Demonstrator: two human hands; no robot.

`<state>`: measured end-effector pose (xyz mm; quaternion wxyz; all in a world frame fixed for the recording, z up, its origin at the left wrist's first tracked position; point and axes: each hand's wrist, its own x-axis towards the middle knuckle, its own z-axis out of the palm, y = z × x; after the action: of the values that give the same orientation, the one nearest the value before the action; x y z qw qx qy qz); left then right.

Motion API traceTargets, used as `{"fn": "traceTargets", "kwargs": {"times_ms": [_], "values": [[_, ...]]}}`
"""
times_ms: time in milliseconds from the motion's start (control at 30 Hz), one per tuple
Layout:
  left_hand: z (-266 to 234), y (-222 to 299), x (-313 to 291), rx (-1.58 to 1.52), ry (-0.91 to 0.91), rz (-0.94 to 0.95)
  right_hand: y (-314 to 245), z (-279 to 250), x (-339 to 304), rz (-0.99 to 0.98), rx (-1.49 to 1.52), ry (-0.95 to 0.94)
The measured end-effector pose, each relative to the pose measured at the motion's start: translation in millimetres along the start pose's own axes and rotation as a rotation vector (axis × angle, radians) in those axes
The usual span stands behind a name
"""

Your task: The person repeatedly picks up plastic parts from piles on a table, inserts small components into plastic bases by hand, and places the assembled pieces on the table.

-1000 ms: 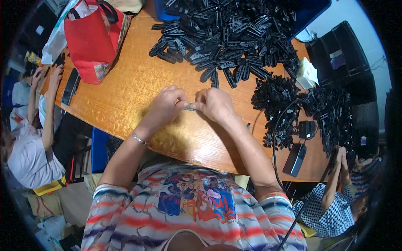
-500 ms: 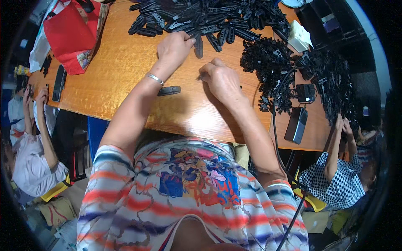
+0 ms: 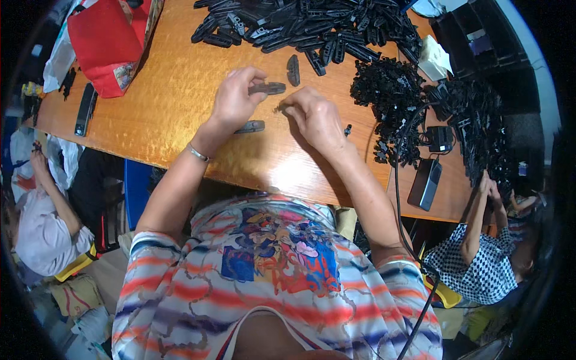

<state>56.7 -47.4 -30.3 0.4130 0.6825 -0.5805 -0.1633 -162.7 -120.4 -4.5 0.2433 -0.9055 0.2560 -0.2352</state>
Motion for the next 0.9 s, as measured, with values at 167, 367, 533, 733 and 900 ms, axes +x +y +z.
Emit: {"fn": "traceTargets", "kwargs": {"times_ms": [167,367,533,733,900], "values": [[3.3,0.7,-7.4,-0.085,-0.028,0.052,-1.5,12.1,4.4,0.144,0.082,0.23],[-6.3,-5.6,-7.1,0.121,-0.004,0.122,6.9,21.6,5.2,0.02,-0.012,0.256],[-7.6,-4.5,-6.8,0.103,-0.022,0.078,0.0,19.3,3.0,0.046,0.019,0.227],[-9.4,-3.8,-3.9,0.085,-0.129,0.091,-7.9,17.3,11.3,0.039,0.085,0.212],[-10.3,-0.4,-5.6,0.039,-0.146,0.101,-8.8,18.0,19.5,0.05,0.081,0.107]]}}
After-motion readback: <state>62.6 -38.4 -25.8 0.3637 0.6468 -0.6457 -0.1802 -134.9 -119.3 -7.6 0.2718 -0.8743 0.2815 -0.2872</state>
